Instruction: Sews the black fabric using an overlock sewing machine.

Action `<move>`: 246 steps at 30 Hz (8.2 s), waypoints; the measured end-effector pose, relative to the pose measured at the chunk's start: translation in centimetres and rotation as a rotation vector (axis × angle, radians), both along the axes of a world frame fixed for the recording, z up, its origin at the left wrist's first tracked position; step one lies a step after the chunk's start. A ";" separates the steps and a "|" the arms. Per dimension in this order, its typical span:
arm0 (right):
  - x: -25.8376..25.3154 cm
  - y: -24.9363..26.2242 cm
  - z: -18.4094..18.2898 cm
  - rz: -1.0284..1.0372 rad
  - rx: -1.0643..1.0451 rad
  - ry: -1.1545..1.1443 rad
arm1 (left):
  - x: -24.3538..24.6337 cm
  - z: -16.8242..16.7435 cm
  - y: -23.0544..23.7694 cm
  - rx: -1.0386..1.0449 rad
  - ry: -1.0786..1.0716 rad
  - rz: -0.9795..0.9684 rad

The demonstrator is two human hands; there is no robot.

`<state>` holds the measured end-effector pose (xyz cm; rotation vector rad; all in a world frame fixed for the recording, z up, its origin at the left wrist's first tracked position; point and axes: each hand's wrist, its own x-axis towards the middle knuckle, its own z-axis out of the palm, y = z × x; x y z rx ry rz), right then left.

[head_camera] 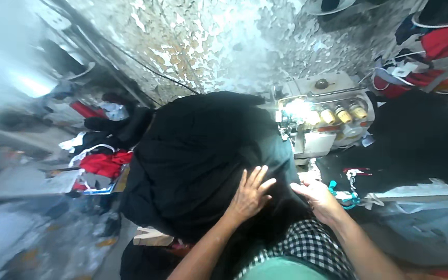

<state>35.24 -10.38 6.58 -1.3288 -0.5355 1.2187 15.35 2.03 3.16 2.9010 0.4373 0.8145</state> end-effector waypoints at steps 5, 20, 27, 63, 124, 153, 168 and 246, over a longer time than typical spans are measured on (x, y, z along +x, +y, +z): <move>-0.5 -2.3 -1.2 0.023 0.058 -0.100 | 1.3 0.2 1.0 -0.019 -0.153 0.078; -3.5 -4.7 -2.7 -0.048 0.104 -0.064 | -0.3 0.6 -3.9 -0.190 -0.054 -0.121; -3.6 -5.3 -1.8 -0.086 0.105 -0.003 | 3.0 -1.3 -4.9 0.024 -0.256 -0.059; -4.3 -8.2 1.1 -0.128 0.117 -0.126 | 2.4 1.4 -9.6 0.033 -0.344 -0.067; 3.3 6.2 -4.2 -0.278 0.562 -1.170 | 3.5 7.9 -8.9 -0.174 0.054 -0.049; -9.2 0.5 -0.8 0.466 0.026 -1.191 | 8.4 6.7 -1.0 0.165 0.000 0.062; -7.9 1.6 -2.6 0.129 0.138 -1.157 | 9.8 4.2 3.5 0.109 -0.123 0.101; 11.1 -1.0 1.8 0.122 -0.222 -1.508 | 1.5 9.3 -8.9 -0.787 0.032 -0.581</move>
